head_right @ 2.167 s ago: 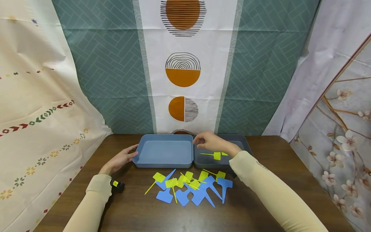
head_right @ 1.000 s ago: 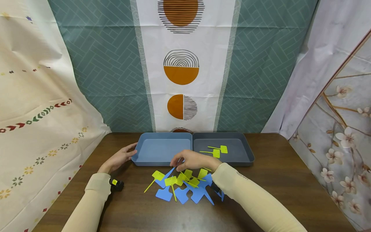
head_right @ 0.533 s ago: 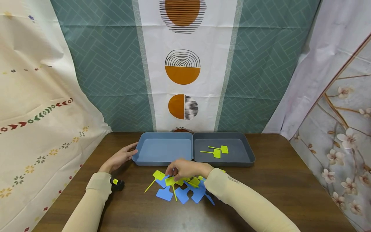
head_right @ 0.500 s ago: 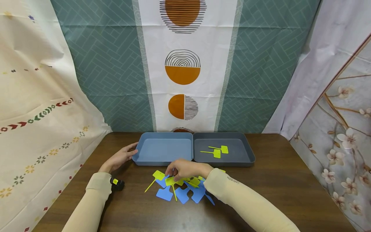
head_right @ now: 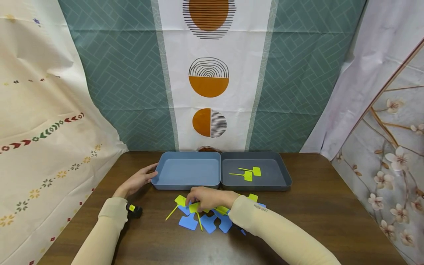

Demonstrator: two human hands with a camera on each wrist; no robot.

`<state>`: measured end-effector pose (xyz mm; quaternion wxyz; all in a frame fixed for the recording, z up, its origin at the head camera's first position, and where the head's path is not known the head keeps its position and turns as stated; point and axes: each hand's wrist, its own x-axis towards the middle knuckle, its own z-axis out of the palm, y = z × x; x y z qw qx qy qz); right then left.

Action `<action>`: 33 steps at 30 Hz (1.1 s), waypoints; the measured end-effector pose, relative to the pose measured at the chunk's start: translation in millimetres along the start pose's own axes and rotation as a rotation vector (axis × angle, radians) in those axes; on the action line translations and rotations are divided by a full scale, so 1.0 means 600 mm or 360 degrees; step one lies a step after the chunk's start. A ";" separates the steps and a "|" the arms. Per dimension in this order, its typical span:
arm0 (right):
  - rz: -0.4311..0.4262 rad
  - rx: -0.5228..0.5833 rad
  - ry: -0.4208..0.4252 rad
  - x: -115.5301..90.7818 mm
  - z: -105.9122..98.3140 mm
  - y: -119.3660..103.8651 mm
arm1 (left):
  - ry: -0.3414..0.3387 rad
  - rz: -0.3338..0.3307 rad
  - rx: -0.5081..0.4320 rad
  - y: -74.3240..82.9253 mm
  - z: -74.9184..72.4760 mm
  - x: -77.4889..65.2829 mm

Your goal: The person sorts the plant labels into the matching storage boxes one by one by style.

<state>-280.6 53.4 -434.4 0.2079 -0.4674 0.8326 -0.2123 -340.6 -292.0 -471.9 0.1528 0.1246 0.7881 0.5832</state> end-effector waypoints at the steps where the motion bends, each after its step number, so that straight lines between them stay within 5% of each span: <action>1: 0.0012 -0.0011 -0.0004 0.001 0.002 -0.001 | 0.0002 -0.0004 -0.0002 -0.001 0.000 0.000; 13: 0.0054 -0.0179 -0.0014 0.009 0.011 -0.015 | 0.0007 -0.0010 -0.0007 -0.003 -0.002 0.000; 33: 0.0020 -0.0159 0.0031 0.013 0.007 0.000 | 0.0015 -0.0005 0.0005 -0.004 -0.003 -0.001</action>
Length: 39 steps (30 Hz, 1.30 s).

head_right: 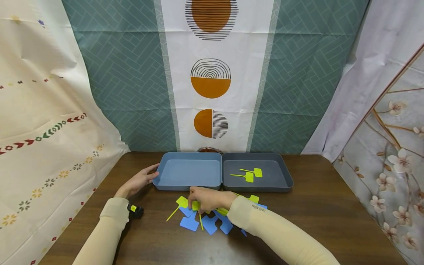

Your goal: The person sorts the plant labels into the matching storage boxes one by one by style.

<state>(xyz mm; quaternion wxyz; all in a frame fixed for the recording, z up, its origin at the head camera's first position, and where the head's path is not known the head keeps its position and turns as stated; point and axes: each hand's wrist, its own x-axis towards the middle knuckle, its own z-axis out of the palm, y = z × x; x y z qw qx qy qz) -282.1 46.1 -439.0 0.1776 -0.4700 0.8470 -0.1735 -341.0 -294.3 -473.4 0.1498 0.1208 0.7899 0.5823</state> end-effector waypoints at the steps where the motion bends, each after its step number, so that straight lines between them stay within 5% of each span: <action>1: -0.0004 0.0007 -0.0001 0.000 -0.001 0.001 | 0.0000 0.0002 0.0000 0.000 0.000 0.000; 19: -0.0045 0.0424 -0.0114 -0.023 -0.036 0.019 | -0.0006 0.0006 0.0022 0.000 0.003 -0.003; 39: -0.0089 0.0479 0.0221 -0.073 -0.096 0.052 | 0.0007 0.0013 -0.0008 -0.002 -0.002 -0.003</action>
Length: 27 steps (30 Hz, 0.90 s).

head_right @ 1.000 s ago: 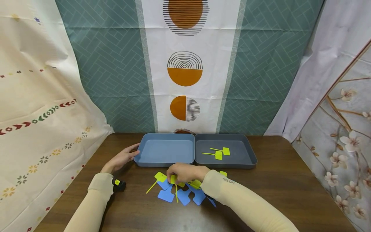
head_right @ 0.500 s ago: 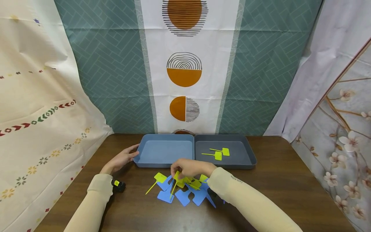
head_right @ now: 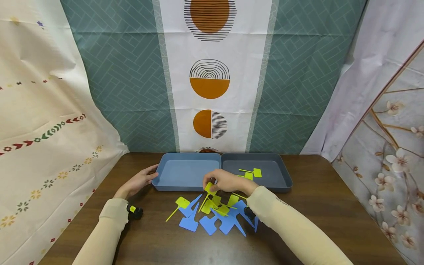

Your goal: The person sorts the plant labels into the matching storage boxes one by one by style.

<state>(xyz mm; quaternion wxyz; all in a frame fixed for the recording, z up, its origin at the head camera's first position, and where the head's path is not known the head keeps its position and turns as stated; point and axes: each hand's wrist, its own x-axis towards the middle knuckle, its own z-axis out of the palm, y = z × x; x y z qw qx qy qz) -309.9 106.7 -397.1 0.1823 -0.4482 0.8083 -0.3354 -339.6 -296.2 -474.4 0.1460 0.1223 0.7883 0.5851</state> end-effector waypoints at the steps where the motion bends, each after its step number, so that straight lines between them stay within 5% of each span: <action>1: -0.0010 0.0006 0.0012 -0.002 -0.004 0.001 | 0.0002 0.0001 0.0002 -0.001 -0.001 -0.001; 14: 0.0095 0.0192 0.0204 -0.053 -0.068 0.002 | -0.0010 0.0003 -0.0005 -0.002 0.001 0.004; 27: 0.0134 0.0123 0.0397 -0.087 -0.109 0.021 | 0.0003 -0.0004 0.0019 -0.002 0.001 0.004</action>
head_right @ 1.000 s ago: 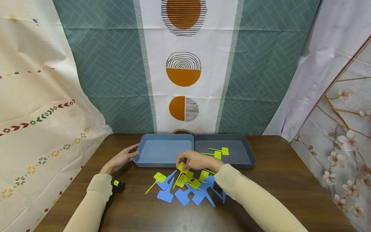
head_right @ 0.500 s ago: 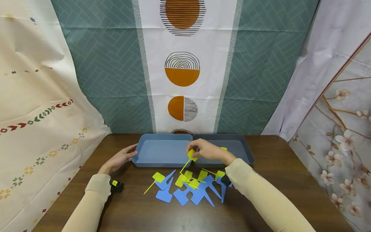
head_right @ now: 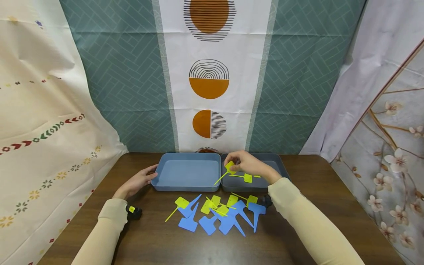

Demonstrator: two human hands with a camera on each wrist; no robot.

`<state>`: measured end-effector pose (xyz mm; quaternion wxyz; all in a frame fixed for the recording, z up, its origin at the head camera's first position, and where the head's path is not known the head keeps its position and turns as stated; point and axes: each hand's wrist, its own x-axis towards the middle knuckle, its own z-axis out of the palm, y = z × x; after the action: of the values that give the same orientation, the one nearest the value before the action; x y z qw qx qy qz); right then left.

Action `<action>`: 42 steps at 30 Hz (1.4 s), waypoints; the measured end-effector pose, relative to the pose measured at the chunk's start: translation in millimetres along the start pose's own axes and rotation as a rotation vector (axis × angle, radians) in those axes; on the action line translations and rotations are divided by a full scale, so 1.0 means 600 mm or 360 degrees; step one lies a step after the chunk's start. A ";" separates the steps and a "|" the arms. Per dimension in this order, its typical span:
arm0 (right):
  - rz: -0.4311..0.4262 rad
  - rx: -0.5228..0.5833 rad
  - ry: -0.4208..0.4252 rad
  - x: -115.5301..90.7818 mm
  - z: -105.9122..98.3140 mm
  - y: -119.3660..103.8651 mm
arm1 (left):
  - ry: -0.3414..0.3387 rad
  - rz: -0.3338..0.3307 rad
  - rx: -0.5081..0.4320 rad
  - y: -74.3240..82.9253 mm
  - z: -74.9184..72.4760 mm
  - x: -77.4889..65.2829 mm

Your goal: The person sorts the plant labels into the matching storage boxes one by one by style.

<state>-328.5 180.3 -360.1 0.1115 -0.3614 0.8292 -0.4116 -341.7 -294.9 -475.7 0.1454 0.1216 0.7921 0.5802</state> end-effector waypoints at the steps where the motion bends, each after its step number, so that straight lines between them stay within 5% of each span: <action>1: 0.0009 -0.0008 0.0016 -0.002 -0.004 0.003 | 0.0001 -0.0002 -0.0003 0.000 0.000 0.000; 22: 0.0205 -0.0116 0.0379 -0.039 -0.082 0.044 | 0.0007 -0.0006 -0.0007 0.001 -0.001 -0.005; 42: 0.0381 -0.0349 0.0465 -0.061 -0.125 0.091 | -0.0019 0.0019 -0.0015 0.001 0.003 -0.001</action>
<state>-366.0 272.4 -358.3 -0.0017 -0.2067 0.9134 -0.3508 -340.5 -293.6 -475.6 0.1473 0.1293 0.7877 0.5840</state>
